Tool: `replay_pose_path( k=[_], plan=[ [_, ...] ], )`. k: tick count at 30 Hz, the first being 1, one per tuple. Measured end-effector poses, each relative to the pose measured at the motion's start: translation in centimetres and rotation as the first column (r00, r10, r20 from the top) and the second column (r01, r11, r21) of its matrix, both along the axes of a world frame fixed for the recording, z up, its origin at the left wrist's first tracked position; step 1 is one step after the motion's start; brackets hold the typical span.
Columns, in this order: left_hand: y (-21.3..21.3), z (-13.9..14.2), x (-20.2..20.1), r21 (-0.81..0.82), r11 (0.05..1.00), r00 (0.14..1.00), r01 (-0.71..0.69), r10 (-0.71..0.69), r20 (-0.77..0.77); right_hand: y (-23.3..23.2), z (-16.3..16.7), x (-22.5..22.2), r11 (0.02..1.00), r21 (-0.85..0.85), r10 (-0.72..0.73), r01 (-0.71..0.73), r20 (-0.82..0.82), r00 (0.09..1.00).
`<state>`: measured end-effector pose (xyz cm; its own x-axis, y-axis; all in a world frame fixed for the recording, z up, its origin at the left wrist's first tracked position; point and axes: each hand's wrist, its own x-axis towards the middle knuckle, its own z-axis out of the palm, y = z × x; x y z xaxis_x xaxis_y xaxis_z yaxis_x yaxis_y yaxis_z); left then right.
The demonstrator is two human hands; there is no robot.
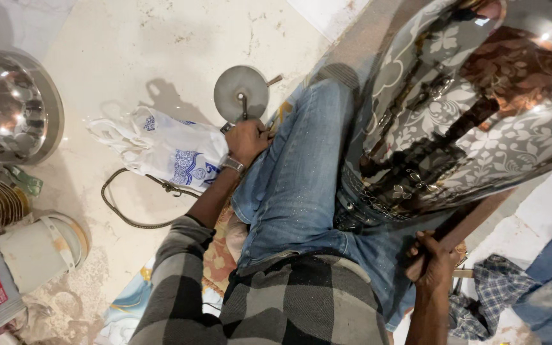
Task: The person holds a metal vase on their lap and uses a chisel and wooden mallet to engrave patterns into its surface. They repeatedly position the chisel and strike it with the mallet, rotating the vase to access different areas.
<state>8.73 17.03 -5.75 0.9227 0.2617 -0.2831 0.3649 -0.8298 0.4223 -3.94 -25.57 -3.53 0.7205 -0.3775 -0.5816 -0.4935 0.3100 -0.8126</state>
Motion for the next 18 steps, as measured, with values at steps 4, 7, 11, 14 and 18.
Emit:
replay_pose_path(
  k=[4, 7, 11, 14, 18],
  plan=[
    [0.3, -0.2, 0.5, -0.138, 0.99, 1.0, 0.0, -0.002, -0.012, -0.2, 0.3, 0.1, 1.0, -0.005, 0.025, -0.025, -0.004, 1.0],
    [0.7, 0.2, 1.0, -0.302, 0.953, 0.996, -0.036, 0.059, 0.07, -0.2, 0.5, 0.1, 1.0, 0.011, 0.002, -0.001, -0.092, 0.996],
    [-0.3, 1.3, -0.2, -0.856, 0.516, 0.964, -0.043, 0.245, 0.1, 0.1, 0.3, 0.2, 0.999, 0.039, -0.021, 0.025, -0.082, 0.996],
    [-2.3, 2.4, -2.1, -0.954, 0.3, 0.969, 0.025, 0.229, 0.097, 0.5, 0.1, 0.1, 0.995, 0.089, -0.047, 0.054, -0.076, 0.996],
    [-4.2, 3.2, -3.5, -0.764, 0.601, 0.94, 0.234, 0.061, 0.336, 1.2, 0.1, 0.0, 0.994, 0.079, -0.069, 0.076, -0.094, 0.993]
  ],
)
